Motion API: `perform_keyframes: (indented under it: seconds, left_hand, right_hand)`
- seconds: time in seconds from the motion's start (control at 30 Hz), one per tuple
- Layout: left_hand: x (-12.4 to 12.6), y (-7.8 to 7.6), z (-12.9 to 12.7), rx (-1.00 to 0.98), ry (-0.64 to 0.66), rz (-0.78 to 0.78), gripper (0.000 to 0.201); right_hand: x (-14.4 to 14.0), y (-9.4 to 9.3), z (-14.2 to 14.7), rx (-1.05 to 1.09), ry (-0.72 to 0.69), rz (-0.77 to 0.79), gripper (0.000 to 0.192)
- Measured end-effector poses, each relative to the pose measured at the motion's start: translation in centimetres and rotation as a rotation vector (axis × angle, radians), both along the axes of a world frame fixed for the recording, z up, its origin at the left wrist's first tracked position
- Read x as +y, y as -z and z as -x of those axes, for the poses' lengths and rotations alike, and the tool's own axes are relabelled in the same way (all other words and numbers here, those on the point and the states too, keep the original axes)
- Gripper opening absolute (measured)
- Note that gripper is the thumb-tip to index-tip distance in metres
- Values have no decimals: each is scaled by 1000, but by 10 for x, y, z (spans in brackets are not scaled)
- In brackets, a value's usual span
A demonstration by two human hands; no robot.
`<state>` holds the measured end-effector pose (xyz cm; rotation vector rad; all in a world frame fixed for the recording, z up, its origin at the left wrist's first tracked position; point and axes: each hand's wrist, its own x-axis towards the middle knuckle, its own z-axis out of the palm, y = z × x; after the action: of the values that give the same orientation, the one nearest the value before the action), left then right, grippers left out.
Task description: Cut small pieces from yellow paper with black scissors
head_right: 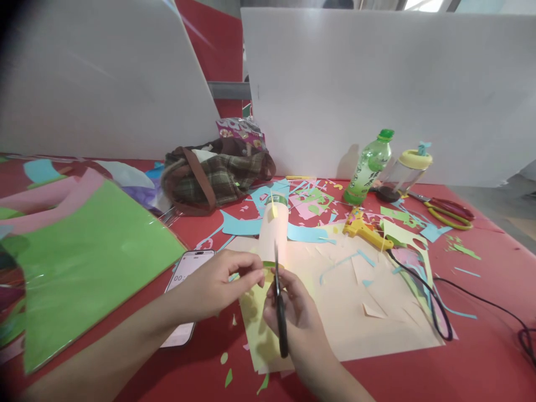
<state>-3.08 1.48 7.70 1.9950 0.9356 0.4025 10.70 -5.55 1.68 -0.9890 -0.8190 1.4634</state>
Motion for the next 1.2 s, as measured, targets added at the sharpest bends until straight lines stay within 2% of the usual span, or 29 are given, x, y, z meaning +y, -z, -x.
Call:
perform_keyframes:
  seconds: [0.17,0.47,0.97,1.2]
  left_hand:
    - [3,-10,5,-46,-70,14,24]
    - [-4,-3,2,23,-55,8,23]
    - [-5,-4,1,27,-71,8,21]
    - [-9,-1,-2,-12,-111,8,22]
  right_hand:
    - [-1,-3,1,-76,-145,-54,47]
    - [-2,1,-2,-59,-188,-39,46]
    - [-1,3,-1,-39,-146,-62,43]
    - [-1,-3,-1,-79,-150,-25,39]
